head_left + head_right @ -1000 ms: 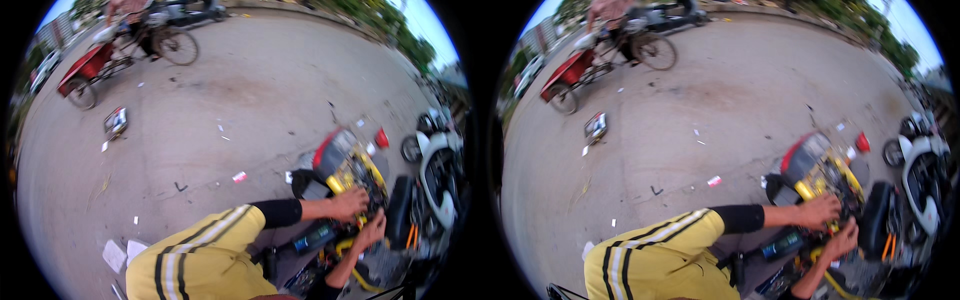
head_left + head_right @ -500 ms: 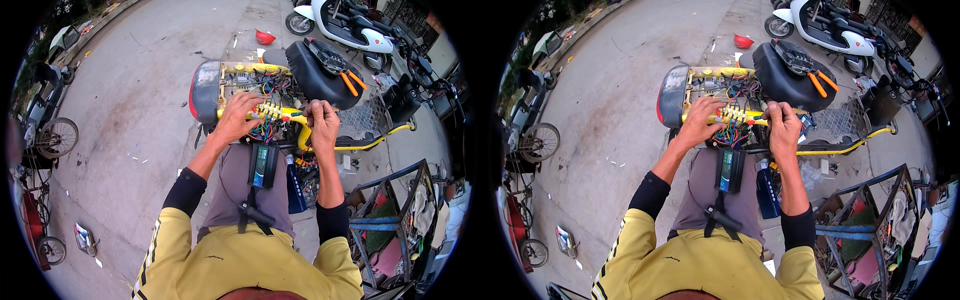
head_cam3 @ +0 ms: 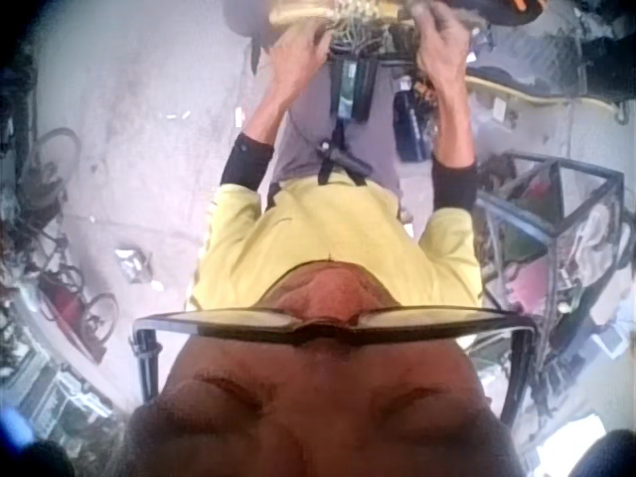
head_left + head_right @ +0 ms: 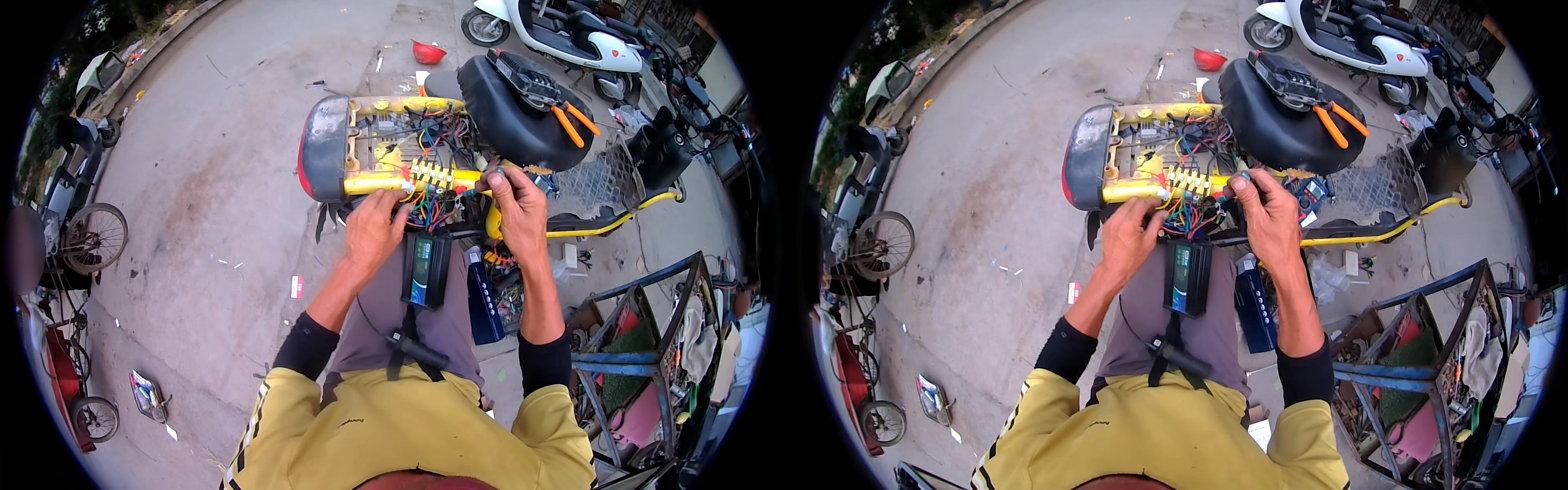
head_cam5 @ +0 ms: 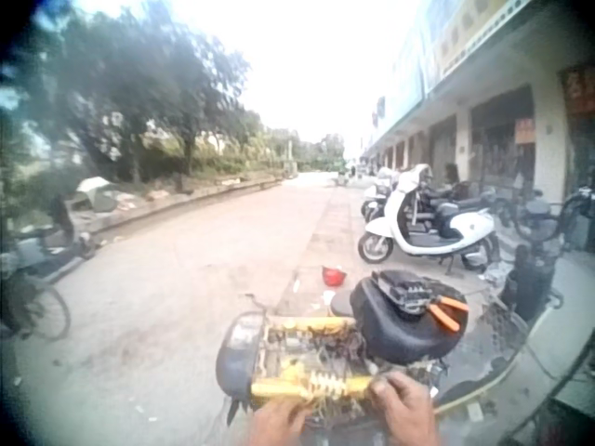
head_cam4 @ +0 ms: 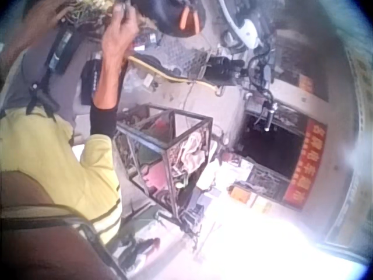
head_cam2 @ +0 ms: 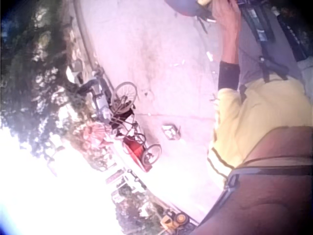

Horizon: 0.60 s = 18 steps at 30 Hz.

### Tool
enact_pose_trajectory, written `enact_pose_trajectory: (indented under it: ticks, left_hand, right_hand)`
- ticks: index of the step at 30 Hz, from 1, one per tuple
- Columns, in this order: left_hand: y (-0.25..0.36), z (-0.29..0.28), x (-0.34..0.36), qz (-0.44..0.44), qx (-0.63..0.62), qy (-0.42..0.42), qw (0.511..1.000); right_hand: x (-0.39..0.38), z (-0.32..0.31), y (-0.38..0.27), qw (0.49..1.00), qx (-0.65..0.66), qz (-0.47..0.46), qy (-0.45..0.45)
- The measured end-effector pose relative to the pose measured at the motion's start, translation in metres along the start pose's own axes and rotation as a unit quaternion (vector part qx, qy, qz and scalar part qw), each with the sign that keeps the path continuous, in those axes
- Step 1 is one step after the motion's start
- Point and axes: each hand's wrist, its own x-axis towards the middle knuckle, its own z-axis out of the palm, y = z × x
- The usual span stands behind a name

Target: The person repairs the electrical wiring of a yellow electric scooter. They use a screwdriver to tighten screws on a terminal block, connecting multiple colored wires. The person works continuously on the wiring harness throughout the clip.

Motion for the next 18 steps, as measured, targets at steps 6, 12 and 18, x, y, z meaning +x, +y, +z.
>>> enact_pose_trajectory:
  ticks: [6, 12, 18]
  left_hand:
    - [0.002, 0.029, -0.016, -0.059, 0.058, -0.042, 0.996]
    - [0.005, 0.026, -0.009, 0.006, 0.04, 0.034, 0.999]
    - [0.008, 0.0, 0.036, 0.128, 0.034, 0.047, 0.99]
  right_hand:
    - [0.005, 0.004, -0.007, 0.998, 0.057, 0.039, -0.006]
    - [0.029, 0.038, 0.001, 0.996, 0.082, 0.009, -0.018]
    - [0.039, 0.055, -0.002, 0.998, -0.031, 0.021, -0.042]
